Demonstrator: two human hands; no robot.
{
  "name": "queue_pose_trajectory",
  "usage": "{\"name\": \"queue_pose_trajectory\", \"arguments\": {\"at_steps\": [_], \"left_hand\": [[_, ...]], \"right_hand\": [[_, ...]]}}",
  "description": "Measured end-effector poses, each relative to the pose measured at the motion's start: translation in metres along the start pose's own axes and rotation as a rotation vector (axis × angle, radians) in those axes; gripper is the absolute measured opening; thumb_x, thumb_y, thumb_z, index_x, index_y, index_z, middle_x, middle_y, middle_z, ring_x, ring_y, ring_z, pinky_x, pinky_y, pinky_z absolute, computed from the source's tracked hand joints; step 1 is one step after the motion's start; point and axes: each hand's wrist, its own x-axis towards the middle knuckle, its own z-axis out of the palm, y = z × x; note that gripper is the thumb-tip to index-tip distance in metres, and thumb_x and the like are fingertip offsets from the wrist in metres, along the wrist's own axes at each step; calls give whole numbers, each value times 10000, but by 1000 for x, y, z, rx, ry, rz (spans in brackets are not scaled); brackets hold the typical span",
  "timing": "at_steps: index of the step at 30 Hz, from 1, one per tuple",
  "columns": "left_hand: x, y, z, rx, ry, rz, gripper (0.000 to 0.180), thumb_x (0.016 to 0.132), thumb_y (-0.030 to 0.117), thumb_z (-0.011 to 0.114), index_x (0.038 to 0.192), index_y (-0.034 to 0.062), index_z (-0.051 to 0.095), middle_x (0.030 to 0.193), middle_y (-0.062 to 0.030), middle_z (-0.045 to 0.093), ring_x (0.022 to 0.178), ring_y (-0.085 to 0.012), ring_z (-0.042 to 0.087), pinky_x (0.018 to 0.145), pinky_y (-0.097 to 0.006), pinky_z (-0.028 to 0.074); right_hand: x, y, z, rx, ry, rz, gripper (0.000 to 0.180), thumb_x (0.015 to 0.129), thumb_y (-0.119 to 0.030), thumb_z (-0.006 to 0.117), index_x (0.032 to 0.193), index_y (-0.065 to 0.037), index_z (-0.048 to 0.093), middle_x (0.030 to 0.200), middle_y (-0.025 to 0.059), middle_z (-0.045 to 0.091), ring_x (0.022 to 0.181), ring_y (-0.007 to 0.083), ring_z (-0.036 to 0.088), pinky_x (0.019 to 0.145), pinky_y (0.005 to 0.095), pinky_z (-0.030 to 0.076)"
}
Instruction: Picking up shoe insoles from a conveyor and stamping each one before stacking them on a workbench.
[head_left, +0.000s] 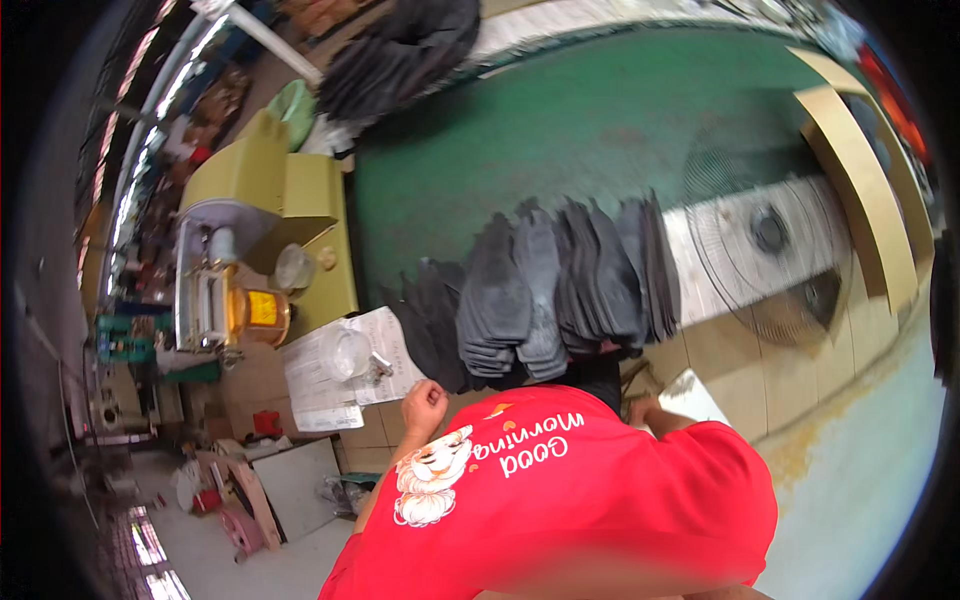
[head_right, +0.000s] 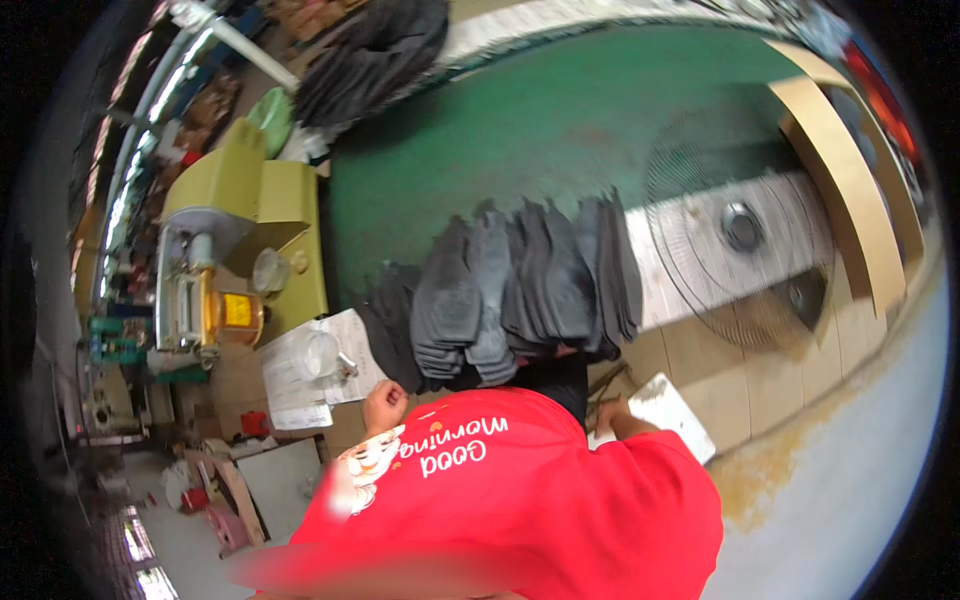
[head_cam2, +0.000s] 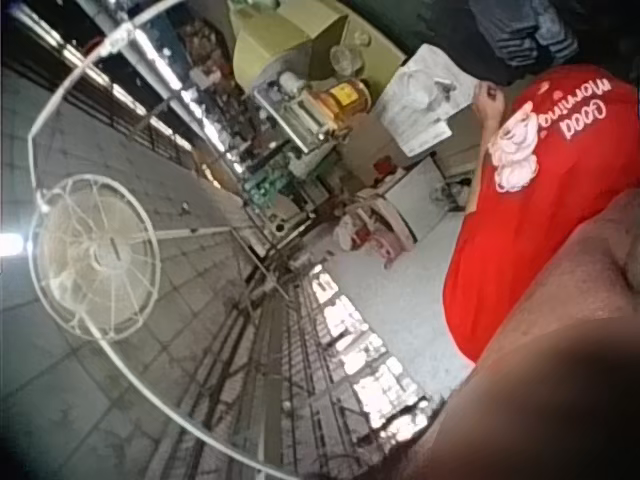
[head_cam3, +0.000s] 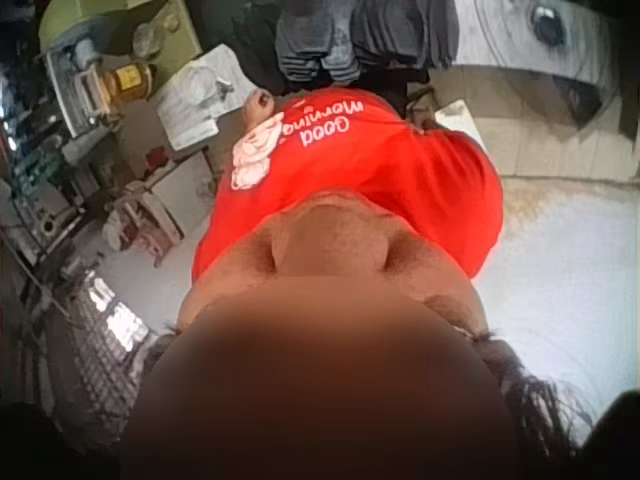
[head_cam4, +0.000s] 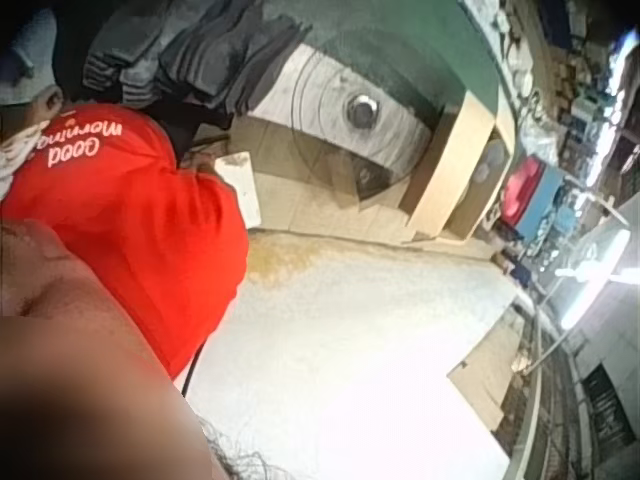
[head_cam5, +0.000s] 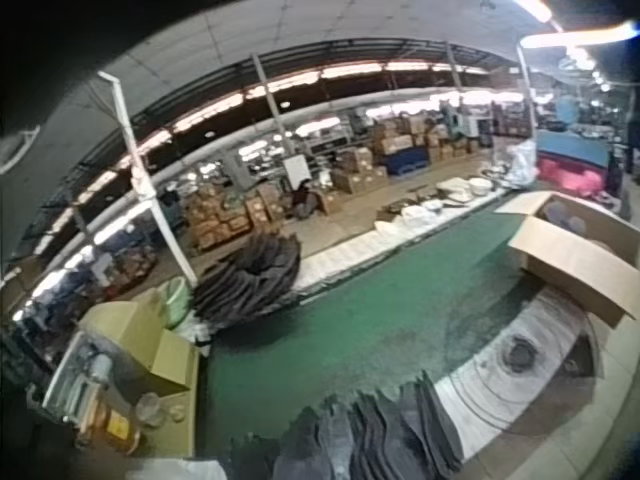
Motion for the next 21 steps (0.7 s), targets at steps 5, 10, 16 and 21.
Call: {"name": "queue_pose_trajectory", "arguments": {"at_steps": [5,10,16,21], "left_hand": [[27,12,13,-57,23,9,102,699,109,681,734,64,596,676,-59,565,595,-198,581,566,-329,473],[17,14,0,-37,33,-57,105,699,106,683,734,63,594,682,-63,569,607,-208,587,574,-335,478],[21,15,2,-50,51,-86,111,686,106,684,710,66,583,668,-62,557,612,-225,580,573,-347,469],[17,18,8,-60,109,-112,115,659,105,684,687,74,578,659,-64,550,621,-244,574,571,-368,457]], "right_hand": [[39,26,2,239,281,19,373,840,-370,563,1052,-102,713,1096,141,687,1058,289,637,937,401,451],[23,20,-20,239,439,9,300,800,-287,617,971,-66,729,1039,182,692,1000,321,658,878,379,496],[-4,48,-22,261,497,21,291,805,-268,609,966,-55,724,1027,186,692,988,331,657,865,385,500],[-35,77,-31,256,556,40,284,808,-253,602,963,-46,720,1017,190,691,977,339,657,854,390,503]]}}
